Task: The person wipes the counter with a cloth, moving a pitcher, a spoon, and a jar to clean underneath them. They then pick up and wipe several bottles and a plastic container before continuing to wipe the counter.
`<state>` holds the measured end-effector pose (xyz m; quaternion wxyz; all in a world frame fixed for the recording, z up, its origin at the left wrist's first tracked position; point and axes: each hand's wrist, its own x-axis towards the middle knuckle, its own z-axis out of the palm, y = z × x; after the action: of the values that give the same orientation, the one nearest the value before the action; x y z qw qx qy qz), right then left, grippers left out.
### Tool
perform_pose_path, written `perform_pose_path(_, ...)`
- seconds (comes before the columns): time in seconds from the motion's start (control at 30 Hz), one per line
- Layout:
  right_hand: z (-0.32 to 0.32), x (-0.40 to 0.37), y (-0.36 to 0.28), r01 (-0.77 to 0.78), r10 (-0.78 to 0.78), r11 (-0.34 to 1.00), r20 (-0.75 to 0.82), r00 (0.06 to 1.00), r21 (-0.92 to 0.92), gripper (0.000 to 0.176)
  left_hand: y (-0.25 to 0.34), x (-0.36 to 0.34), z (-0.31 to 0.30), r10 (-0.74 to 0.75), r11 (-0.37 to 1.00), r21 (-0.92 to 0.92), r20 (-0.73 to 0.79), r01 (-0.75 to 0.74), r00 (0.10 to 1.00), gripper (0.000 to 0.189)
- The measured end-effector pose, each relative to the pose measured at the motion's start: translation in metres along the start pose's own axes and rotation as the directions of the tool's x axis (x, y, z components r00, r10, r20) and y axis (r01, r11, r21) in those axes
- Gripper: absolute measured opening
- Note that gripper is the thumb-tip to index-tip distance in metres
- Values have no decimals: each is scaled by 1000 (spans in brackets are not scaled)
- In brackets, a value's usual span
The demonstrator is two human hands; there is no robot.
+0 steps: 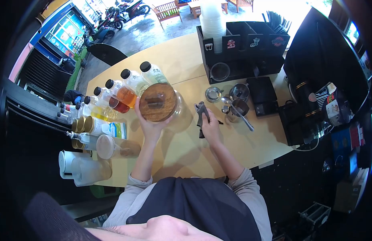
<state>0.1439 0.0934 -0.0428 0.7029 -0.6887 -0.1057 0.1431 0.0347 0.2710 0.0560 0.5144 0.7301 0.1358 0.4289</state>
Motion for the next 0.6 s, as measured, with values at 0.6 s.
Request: perform_pose_path(0.6, 89, 88, 27, 496, -303, 374, 402, 864, -784, 52, 4, -38, -53, -22, 999, 43, -40, 24, 999, 135)
